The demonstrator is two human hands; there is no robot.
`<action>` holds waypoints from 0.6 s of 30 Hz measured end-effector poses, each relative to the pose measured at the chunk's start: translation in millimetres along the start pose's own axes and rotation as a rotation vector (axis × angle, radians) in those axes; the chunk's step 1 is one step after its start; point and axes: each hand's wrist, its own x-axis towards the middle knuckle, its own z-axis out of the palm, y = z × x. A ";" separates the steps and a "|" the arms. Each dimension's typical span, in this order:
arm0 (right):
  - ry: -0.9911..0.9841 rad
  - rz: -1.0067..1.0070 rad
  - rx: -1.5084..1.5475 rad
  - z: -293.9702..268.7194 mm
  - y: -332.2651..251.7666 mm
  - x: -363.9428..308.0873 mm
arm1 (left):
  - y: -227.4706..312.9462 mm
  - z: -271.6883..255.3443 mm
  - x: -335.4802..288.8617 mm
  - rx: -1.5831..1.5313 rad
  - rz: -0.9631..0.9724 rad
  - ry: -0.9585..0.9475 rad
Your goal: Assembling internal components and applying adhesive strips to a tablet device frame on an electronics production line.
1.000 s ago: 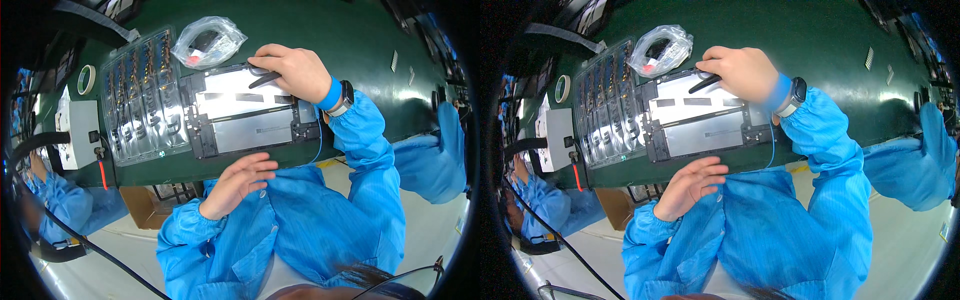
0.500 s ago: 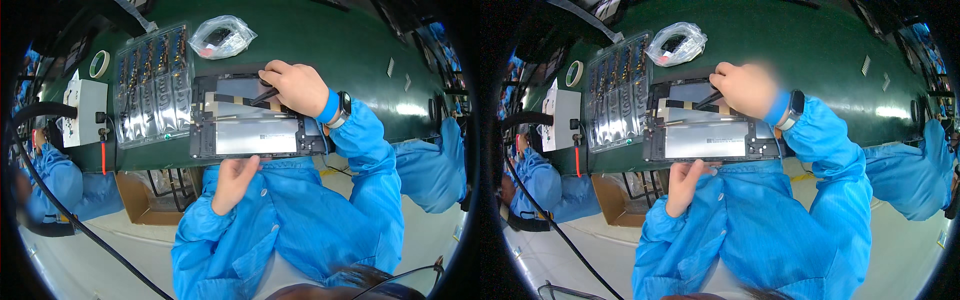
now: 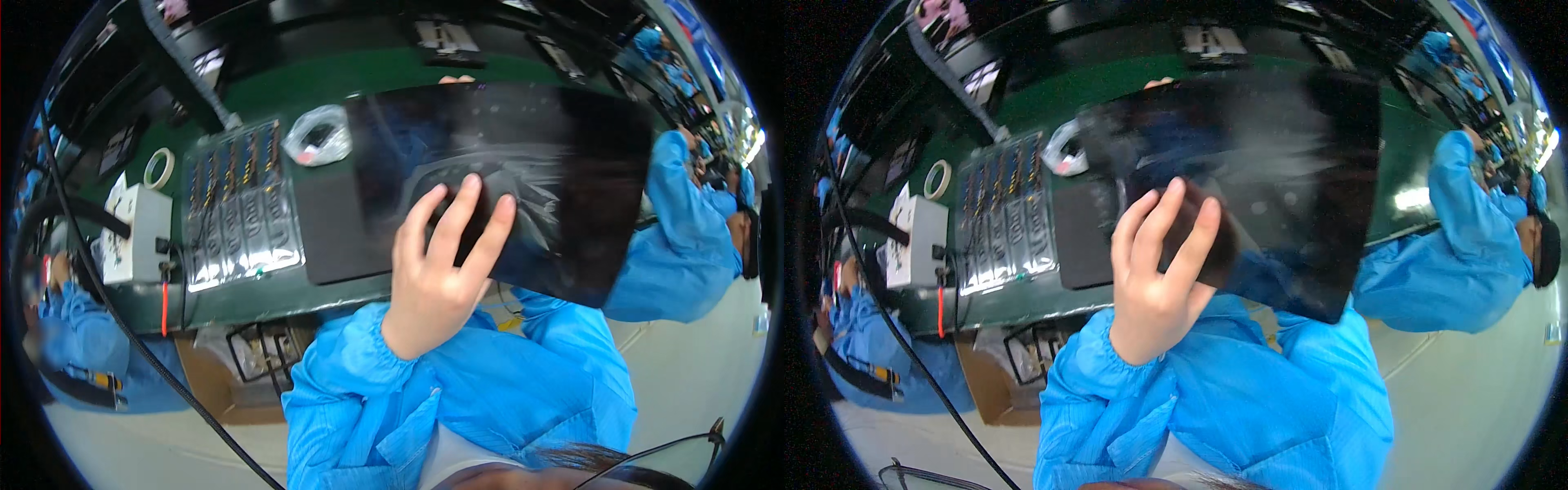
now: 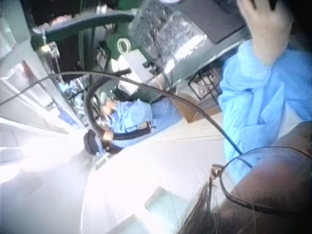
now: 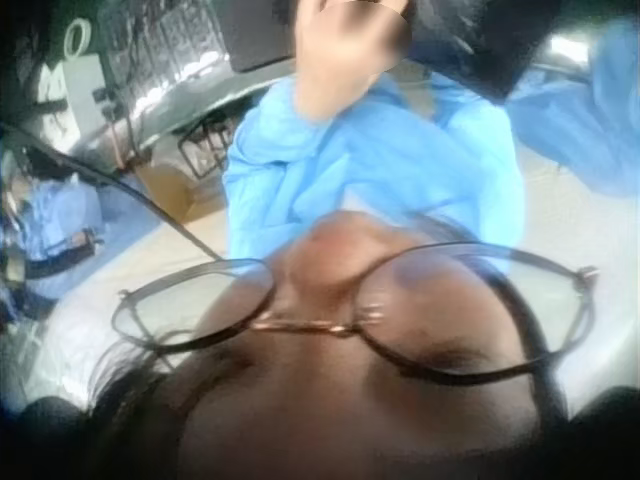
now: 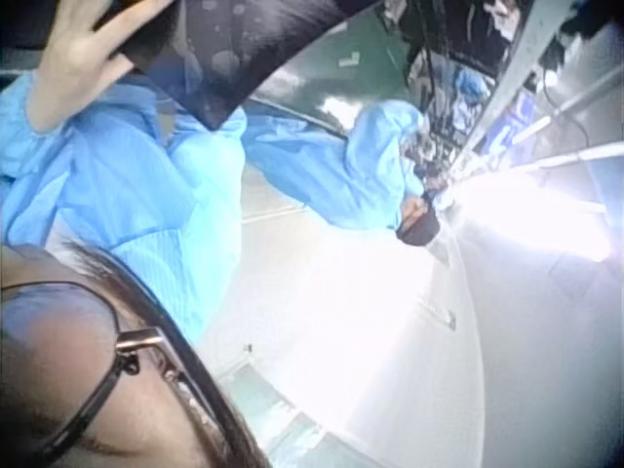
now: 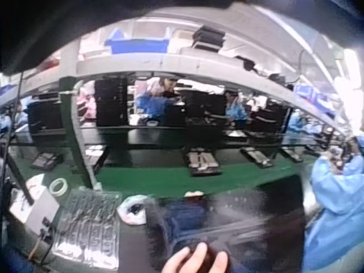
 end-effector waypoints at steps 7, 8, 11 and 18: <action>0.050 -0.123 -0.002 -14.1 -4.7 -6.0 | 2.6 11.7 -16.3 0.366 0.036 0.034; 0.046 -0.134 0.007 -12.9 -3.1 -5.4 | 1.2 11.8 -18.3 0.388 0.040 0.031; 0.026 -0.164 0.047 -8.4 3.9 0.2 | -2.2 9.4 -16.8 0.327 0.023 0.008; -0.189 -0.434 -0.782 30.5 15.4 24.2 | -6.0 9.0 -26.3 -0.607 -0.554 -0.195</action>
